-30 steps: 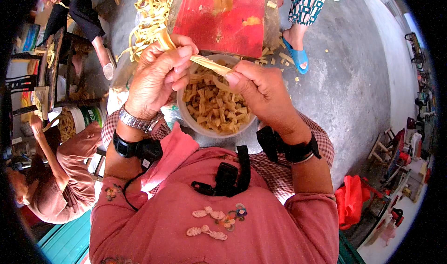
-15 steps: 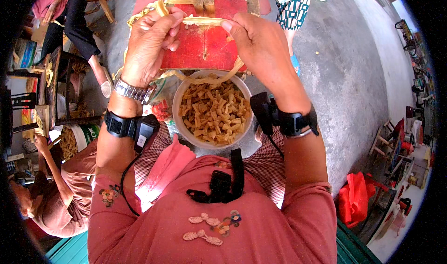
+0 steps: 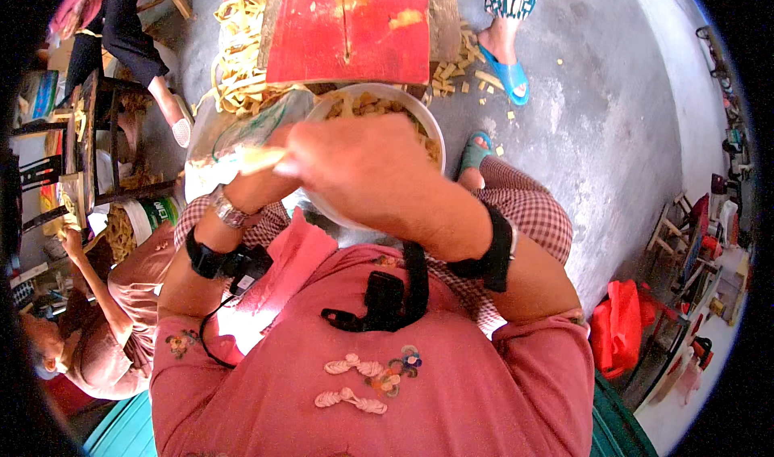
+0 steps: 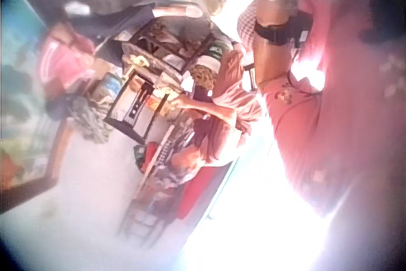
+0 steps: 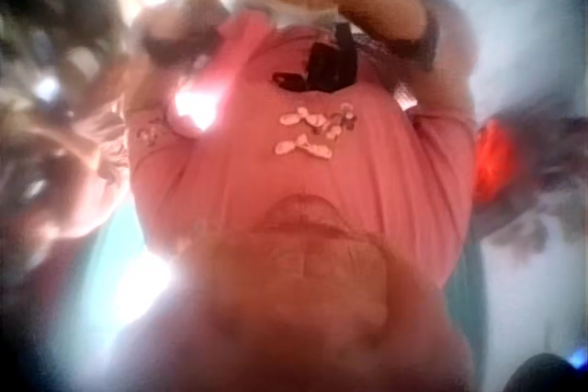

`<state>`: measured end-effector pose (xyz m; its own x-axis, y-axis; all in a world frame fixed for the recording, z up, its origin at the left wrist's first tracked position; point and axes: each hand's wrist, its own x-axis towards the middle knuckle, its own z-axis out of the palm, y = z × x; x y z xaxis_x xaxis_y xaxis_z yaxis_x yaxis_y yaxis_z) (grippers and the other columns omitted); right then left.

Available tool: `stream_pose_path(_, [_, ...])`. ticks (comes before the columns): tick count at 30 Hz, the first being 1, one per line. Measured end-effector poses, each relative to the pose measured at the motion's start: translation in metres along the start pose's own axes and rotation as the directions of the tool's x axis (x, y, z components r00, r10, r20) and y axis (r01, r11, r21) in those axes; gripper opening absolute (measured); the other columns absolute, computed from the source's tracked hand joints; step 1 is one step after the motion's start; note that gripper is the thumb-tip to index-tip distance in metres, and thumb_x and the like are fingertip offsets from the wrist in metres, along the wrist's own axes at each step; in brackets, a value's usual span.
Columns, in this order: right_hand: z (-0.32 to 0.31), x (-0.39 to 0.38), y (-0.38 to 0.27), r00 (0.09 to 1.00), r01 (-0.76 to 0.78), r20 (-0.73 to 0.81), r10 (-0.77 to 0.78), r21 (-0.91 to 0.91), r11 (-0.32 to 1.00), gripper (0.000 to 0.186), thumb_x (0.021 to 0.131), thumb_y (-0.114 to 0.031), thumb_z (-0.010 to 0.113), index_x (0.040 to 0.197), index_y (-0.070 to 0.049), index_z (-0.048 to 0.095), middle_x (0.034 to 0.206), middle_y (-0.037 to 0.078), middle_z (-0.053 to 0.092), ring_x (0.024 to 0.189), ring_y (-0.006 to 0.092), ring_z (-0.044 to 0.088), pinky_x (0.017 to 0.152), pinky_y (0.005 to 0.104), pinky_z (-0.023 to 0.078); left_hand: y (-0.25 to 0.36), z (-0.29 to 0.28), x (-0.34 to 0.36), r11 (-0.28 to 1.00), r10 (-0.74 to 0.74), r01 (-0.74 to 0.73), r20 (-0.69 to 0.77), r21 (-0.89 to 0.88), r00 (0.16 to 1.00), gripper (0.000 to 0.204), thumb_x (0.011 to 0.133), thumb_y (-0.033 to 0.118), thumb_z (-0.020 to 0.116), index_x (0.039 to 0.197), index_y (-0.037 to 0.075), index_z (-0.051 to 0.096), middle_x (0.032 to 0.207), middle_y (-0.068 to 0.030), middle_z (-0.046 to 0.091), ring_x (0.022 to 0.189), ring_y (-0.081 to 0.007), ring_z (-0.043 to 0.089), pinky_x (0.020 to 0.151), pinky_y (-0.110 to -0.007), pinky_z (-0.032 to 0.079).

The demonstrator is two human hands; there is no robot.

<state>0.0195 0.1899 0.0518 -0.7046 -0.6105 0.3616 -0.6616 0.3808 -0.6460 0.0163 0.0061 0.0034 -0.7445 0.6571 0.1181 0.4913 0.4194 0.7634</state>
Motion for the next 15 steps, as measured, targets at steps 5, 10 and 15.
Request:
stream_pose_path(5, [0.044,-0.023,-0.007,0.972,0.214,0.071,-0.223,0.123,0.969,0.011,0.082,-0.019,0.06,0.083,-0.009,0.055,0.07,0.008,0.056,0.062,0.0282,0.057,0.053,0.0376,0.045,-0.006,0.031,0.013,0.086,-0.629,0.487,0.332,-0.869,0.703,0.036,0.096,0.031,0.042,0.099,-0.002,0.057,0.078,-0.0082,0.062,0.068,-0.0169,0.059,0.067,-0.031,0.049])
stream_pose_path(10, [0.027,-0.019,-0.029,0.876,-0.086,0.473,0.092,-0.035,0.996,0.016,0.078,-0.019,0.061,0.087,-0.007,0.055,0.077,0.009,0.058,0.075,0.0289,0.06,0.056,0.0409,0.047,-0.002,-0.003,0.006,0.171,-0.569,0.399,0.24,-0.901,0.786,0.028,0.094,0.026,0.046,0.096,0.0,0.057,0.067,-0.0031,0.055,0.054,-0.0132,0.053,0.057,-0.032,0.048])
stream_pose_path(15, [0.004,-0.015,0.014,0.9,-0.111,-0.323,0.294,0.483,0.868,0.022,0.089,-0.022,0.052,0.079,-0.002,0.055,0.069,0.012,0.056,0.059,0.0265,0.054,0.056,0.0331,0.042,0.056,-0.005,0.016,0.573,-0.555,0.455,0.086,-0.681,0.828,0.023,0.089,0.014,0.049,0.103,0.001,0.062,0.073,0.0006,0.06,0.055,-0.0054,0.05,0.051,-0.021,0.042])
